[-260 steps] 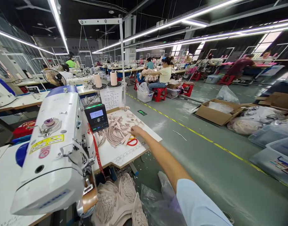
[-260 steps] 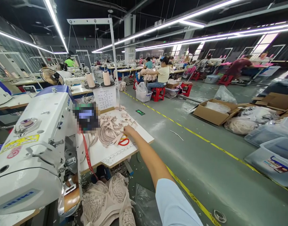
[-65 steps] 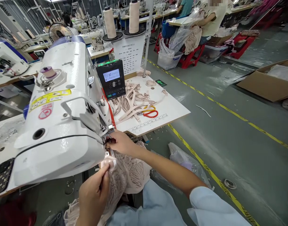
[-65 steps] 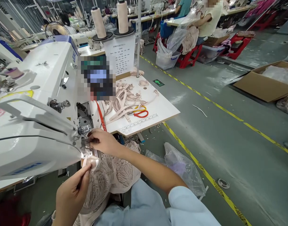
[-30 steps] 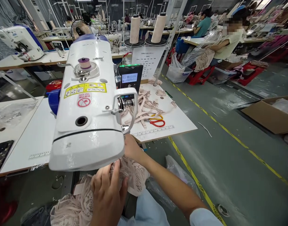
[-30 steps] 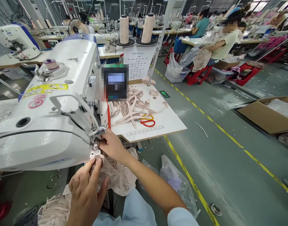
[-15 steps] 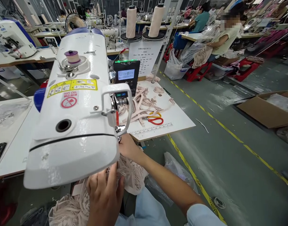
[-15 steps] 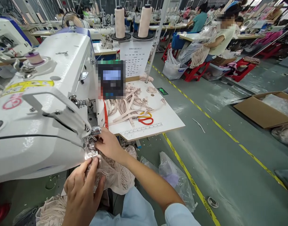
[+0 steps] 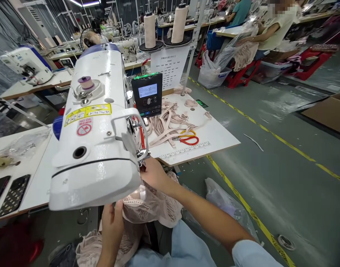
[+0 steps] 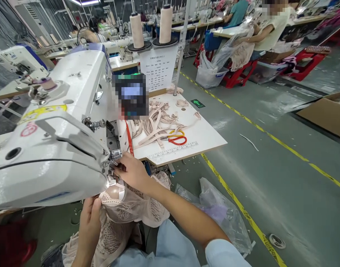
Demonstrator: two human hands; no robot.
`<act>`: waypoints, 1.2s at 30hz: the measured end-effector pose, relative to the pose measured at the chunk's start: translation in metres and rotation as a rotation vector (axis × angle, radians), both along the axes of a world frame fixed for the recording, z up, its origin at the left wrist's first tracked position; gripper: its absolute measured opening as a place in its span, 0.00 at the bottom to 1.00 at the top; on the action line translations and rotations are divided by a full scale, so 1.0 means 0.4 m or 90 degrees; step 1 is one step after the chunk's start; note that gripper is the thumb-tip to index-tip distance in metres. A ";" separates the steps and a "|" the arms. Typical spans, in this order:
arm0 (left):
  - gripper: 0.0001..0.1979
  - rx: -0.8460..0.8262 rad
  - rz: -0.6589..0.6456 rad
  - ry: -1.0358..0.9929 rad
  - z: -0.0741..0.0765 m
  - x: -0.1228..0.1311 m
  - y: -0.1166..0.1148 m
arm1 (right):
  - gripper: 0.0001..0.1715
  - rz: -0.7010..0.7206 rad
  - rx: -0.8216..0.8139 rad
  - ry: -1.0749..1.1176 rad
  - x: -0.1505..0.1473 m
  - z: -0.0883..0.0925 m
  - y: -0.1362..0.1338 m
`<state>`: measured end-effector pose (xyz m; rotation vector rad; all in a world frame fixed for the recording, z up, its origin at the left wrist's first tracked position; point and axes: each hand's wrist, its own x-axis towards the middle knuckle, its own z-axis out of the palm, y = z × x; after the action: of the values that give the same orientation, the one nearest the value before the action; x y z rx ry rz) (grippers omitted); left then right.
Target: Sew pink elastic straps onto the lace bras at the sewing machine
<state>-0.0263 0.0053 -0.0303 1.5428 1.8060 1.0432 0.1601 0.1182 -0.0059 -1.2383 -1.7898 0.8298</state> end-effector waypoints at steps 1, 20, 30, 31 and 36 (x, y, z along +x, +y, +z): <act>0.20 -0.017 -0.019 -0.030 -0.001 -0.006 0.005 | 0.04 -0.004 0.002 -0.006 -0.002 -0.001 0.000; 0.17 0.004 -0.037 0.001 0.012 -0.017 -0.010 | 0.06 0.017 -0.017 0.052 0.011 -0.006 0.006; 0.19 -0.059 -0.043 -0.004 0.036 -0.016 -0.021 | 0.10 0.028 -0.044 0.089 0.018 -0.004 0.000; 0.19 -0.072 -0.050 -0.009 0.036 -0.020 -0.021 | 0.11 0.026 -0.042 0.091 0.016 -0.005 0.002; 0.22 -0.166 -0.105 -0.012 0.030 -0.039 -0.020 | 0.04 0.008 -0.009 0.139 -0.002 -0.005 -0.001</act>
<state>-0.0420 -0.0027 -0.0184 1.4863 1.6944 0.7112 0.1593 0.1179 -0.0081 -1.1012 -1.6193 0.9490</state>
